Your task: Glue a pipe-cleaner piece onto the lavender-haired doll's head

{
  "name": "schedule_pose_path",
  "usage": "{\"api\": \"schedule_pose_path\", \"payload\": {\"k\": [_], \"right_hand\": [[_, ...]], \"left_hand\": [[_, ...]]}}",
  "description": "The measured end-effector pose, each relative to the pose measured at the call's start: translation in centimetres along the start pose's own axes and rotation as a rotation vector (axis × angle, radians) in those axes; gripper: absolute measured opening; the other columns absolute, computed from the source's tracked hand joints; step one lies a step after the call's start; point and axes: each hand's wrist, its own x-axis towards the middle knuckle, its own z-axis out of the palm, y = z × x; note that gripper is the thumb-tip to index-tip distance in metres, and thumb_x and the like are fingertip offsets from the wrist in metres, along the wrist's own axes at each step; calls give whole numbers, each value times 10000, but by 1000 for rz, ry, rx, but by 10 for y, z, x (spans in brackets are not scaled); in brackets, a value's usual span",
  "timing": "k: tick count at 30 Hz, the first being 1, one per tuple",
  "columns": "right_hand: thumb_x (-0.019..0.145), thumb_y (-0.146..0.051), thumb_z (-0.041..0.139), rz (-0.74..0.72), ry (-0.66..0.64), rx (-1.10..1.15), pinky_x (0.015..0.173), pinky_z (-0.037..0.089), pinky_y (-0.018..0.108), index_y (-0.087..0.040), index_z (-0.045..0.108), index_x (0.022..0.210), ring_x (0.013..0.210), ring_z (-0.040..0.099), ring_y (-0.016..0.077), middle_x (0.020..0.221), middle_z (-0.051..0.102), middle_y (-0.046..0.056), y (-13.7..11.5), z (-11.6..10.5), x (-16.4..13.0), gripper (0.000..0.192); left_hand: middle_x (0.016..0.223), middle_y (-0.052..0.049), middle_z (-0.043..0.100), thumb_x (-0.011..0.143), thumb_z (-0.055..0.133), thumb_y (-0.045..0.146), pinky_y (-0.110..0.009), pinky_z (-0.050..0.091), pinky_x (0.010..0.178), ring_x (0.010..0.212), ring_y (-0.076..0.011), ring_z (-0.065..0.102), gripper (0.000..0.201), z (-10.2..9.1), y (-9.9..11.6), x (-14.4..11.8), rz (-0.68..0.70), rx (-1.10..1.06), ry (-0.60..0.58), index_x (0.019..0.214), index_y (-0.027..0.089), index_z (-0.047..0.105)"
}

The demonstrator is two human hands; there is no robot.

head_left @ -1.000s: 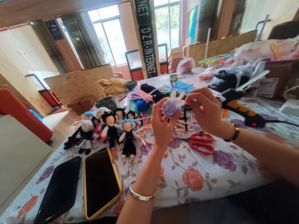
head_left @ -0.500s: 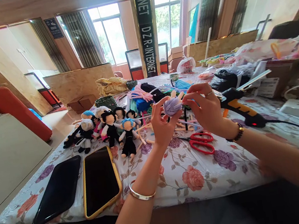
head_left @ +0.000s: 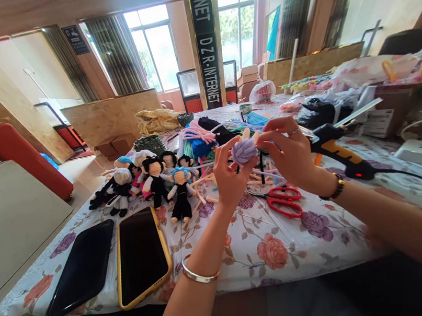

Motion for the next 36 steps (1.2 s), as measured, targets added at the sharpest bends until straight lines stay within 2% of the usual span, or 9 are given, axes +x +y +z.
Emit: {"api": "schedule_pose_path", "payload": {"k": [7,14,20,36], "right_hand": [[881,-192,522,-58,9,-8,661,492,312,-233,609,776,774,561,140,916,569,40,0,-2,3,142],[893,-254,508,-40,-33,-31,710,500,337,-258,617,804,811,562,161,931,571,41,0,-2,2,141],[890,-223,509,-59,-42,-37,705,496,346,-230,606,811,832,556,175,932,562,61,0,-2,2,125],[894,-235,496,-44,-113,-41,725,487,343,-243,615,829,864,547,175,969,554,52,-3,-5,3,136]], "left_hand": [[1137,-49,564,654,762,287,-245,511,746,953,-145,556,507,0,-1,0,13,9,-7,1130,288,588],[1127,-37,538,640,771,290,-233,502,717,956,-150,552,513,0,-1,0,19,0,5,1124,306,603],[1122,-41,529,647,766,304,-206,494,660,972,-162,544,515,-1,0,0,4,37,14,1136,322,607],[1151,-46,523,665,754,301,-225,524,710,997,-168,557,520,0,0,1,17,20,10,1164,333,608]]}}
